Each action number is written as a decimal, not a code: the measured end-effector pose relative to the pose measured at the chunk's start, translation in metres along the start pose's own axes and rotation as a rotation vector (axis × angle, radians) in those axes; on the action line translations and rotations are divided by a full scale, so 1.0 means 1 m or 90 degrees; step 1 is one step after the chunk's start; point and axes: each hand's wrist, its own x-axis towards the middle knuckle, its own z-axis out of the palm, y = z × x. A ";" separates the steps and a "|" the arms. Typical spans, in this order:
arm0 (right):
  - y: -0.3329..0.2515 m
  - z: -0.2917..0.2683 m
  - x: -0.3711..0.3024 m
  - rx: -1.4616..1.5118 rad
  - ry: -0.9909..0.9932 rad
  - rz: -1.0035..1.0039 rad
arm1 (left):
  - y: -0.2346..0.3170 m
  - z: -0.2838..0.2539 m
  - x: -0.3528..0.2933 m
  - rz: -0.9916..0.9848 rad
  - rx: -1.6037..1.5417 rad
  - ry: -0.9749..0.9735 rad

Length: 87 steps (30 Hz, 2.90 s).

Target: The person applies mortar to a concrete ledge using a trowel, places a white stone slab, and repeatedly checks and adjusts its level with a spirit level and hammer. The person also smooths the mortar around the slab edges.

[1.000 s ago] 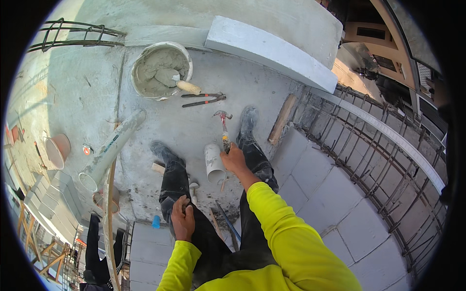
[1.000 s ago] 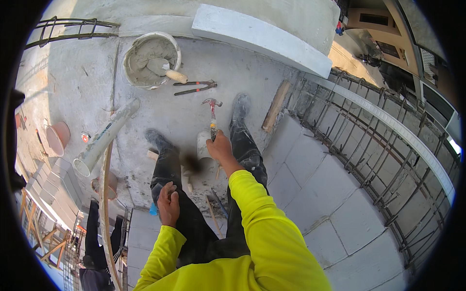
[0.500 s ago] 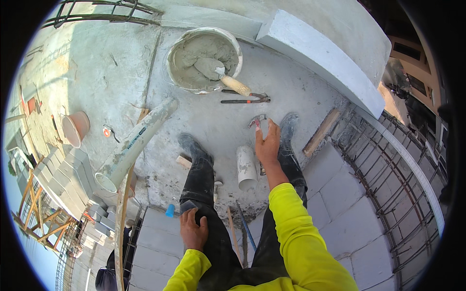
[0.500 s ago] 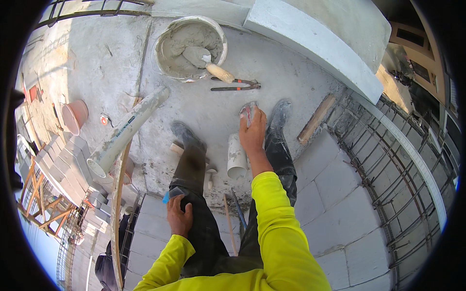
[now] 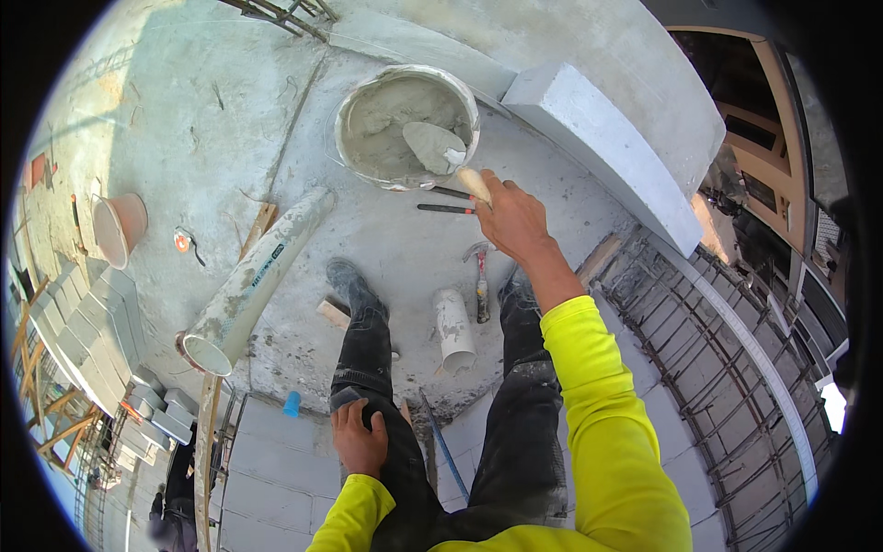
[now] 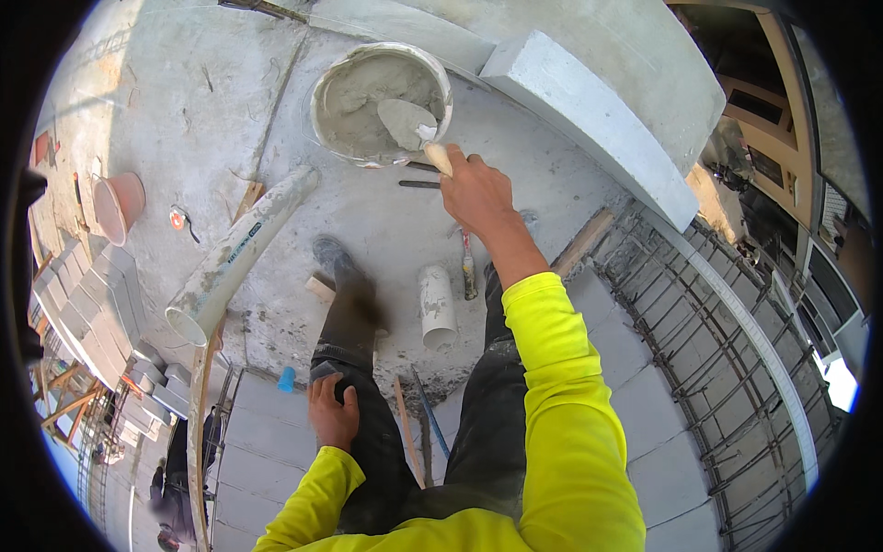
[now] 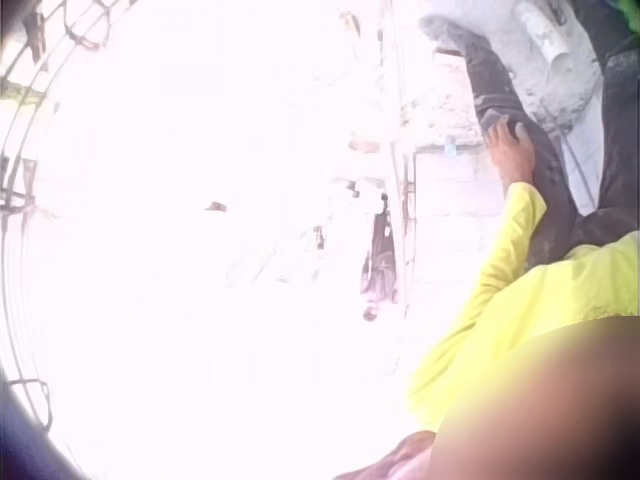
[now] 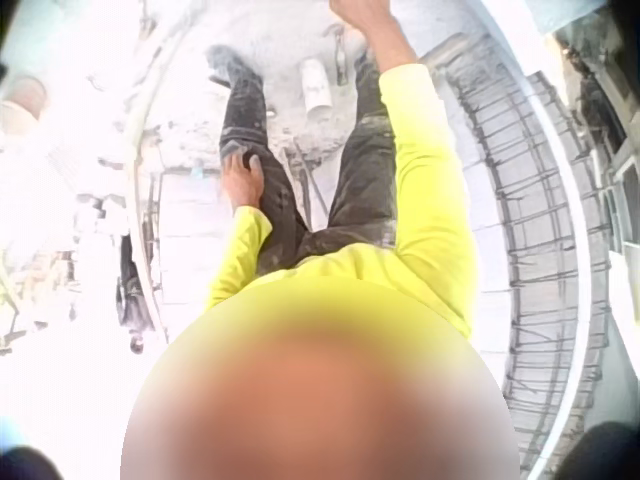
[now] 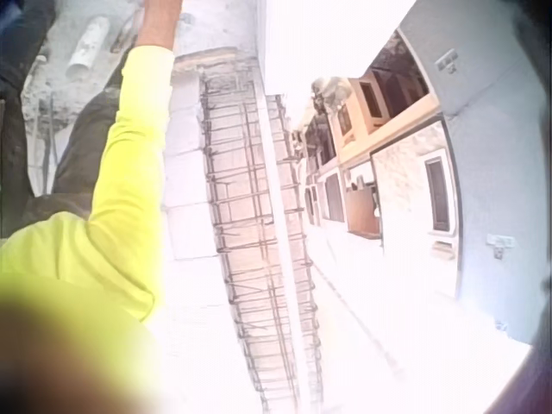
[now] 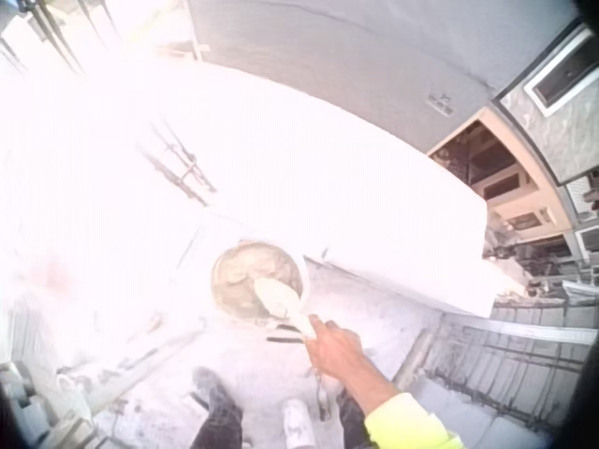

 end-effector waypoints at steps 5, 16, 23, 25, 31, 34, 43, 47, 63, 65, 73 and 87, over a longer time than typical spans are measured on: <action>0.025 -0.036 -0.045 -0.056 -0.012 0.035 | 0.000 -0.006 0.002 -0.014 -0.014 0.009; 0.076 0.001 -0.115 0.026 -0.003 0.243 | -0.005 -0.002 0.002 -0.026 -0.030 0.015; 0.135 0.080 -0.017 -0.043 0.146 0.185 | 0.007 0.010 -0.005 -0.034 0.002 -0.005; 0.151 0.089 -0.003 -0.072 0.165 0.186 | 0.015 0.014 -0.005 -0.018 0.026 -0.006; 0.196 0.081 -0.031 -0.060 0.173 0.241 | 0.041 0.023 -0.005 -0.008 0.082 -0.020; 0.233 0.072 -0.060 -0.033 0.177 0.283 | 0.050 0.028 -0.004 0.012 0.122 -0.024; 0.315 0.115 -0.187 0.460 0.376 0.534 | 0.067 0.034 0.000 0.002 0.210 -0.065; 0.315 0.112 -0.209 0.964 0.485 0.634 | 0.072 0.036 0.004 0.034 0.252 -0.065; 0.361 0.114 -0.114 1.325 0.650 0.556 | 0.088 0.045 0.005 0.040 0.351 -0.093; 0.337 0.115 -0.105 1.346 0.625 0.507 | 0.087 0.046 0.004 0.038 0.340 -0.098; 0.207 0.062 -0.187 1.121 0.142 0.489 | 0.082 0.038 0.006 0.083 0.249 -0.091; 0.281 -0.230 -0.225 0.741 0.466 0.265 | 0.416 0.081 0.162 0.584 0.120 0.013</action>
